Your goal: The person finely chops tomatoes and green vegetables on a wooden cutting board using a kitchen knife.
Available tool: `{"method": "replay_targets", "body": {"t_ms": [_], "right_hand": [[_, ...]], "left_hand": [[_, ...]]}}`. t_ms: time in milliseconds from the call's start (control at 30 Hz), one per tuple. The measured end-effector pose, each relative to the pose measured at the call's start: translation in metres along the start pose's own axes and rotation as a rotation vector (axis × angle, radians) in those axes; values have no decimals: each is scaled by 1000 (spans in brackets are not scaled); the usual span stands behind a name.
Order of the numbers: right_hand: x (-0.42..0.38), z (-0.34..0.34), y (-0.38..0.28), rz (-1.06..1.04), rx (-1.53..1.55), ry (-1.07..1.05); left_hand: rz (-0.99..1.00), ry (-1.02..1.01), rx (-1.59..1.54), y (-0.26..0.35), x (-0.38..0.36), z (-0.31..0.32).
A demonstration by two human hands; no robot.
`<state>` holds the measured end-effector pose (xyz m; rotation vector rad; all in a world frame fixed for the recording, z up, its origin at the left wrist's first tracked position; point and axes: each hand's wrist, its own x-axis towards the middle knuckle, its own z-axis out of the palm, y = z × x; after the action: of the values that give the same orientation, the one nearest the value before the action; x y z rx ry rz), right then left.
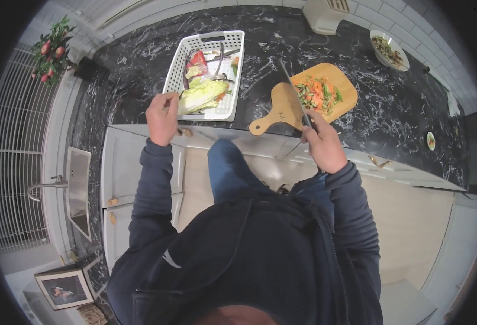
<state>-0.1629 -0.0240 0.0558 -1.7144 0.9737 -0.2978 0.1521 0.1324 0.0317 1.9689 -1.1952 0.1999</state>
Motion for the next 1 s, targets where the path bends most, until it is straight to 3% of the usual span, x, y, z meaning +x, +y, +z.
{"method": "replay_targets", "body": {"t_ms": [300, 500, 700, 900, 1000], "right_hand": [[-8, -10, 5, -108, 56, 40], [-9, -10, 15, -106, 7, 55], [-12, -13, 10, -87, -107, -16], [-3, -3, 12, -155, -304, -42], [-2, 1, 10, -184, -238, 22]], "left_hand": [[149, 3, -118, 46, 3, 20], [393, -94, -154, 120, -13, 100], [385, -282, 37, 108, -36, 158], [386, -272, -12, 107, -38, 161], [376, -293, -11, 103, -38, 162]]}}
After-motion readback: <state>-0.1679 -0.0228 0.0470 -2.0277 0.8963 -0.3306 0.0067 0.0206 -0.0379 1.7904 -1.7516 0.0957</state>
